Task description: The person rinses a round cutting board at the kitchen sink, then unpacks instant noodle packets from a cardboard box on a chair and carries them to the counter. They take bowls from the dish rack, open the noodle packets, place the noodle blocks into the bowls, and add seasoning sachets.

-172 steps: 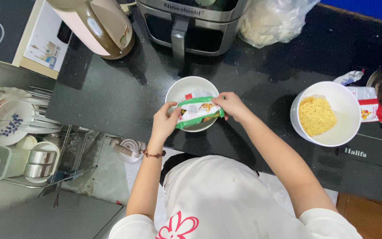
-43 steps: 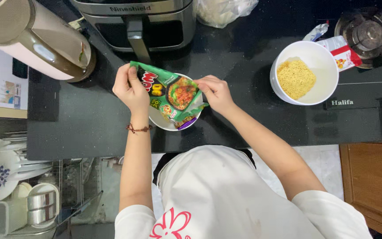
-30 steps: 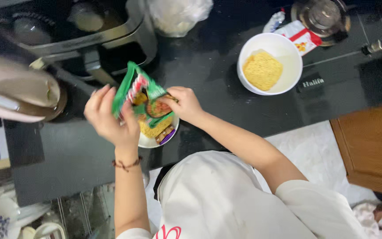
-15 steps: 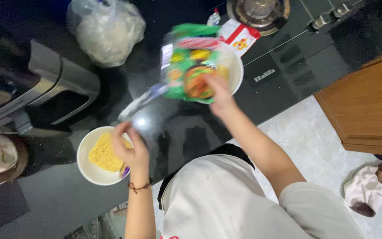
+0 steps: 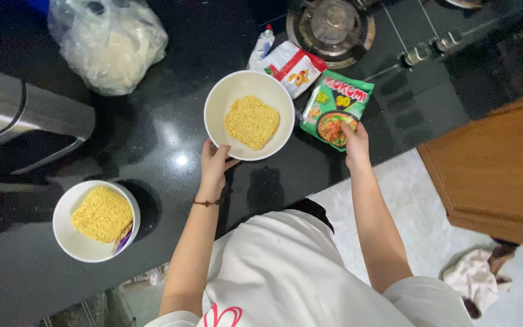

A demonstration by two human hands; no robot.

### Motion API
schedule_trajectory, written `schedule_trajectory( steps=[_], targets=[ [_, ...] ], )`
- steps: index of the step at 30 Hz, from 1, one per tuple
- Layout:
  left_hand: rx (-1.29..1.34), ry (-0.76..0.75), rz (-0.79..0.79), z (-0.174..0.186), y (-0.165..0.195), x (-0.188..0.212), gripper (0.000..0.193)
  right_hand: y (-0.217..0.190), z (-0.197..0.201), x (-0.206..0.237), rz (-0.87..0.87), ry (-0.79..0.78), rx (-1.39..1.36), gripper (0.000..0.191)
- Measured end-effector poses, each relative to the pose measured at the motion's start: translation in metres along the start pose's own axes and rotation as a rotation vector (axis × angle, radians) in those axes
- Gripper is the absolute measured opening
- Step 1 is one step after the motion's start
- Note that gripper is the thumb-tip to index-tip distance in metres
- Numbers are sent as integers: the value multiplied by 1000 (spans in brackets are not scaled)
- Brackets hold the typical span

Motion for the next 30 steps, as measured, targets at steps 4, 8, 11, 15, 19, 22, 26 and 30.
schedule_trajectory(
  steps=[4,8,11,15,19,22,26,30],
  targets=[
    [2,111,-24,12,13,8,48,-10,-22,-23,63,-10,389,48],
    [43,191,-62,36,26,12,53,-42,-50,-42,614,181,948,101],
    [110,197,-80,48,28,7,56,-51,-64,-50,598,298,1047,111],
    [-77,304,-394,49,41,7,53,-77,-103,-35,892,351,1139,95],
    [-279,378,-769,67,86,38,38,-110,-158,-3,1015,123,986,75],
    [-482,516,-922,111,141,77,17,-130,-207,33,1084,-56,955,63],
    [-710,662,-943,171,185,144,14,-146,-271,83,1149,-258,857,47],
    [-991,463,-790,195,184,180,25,-147,-323,133,1196,-511,783,27]
  ],
)
Point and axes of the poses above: each hand's wrist, its own x-axis away from the middle knuckle, its own z-axis out of the back of the hand, y = z × x, the point moved 3 cm from there along -x, towards the middle knuckle, and after that the axes turned 14 degrees about x, right-handed, at the moved point
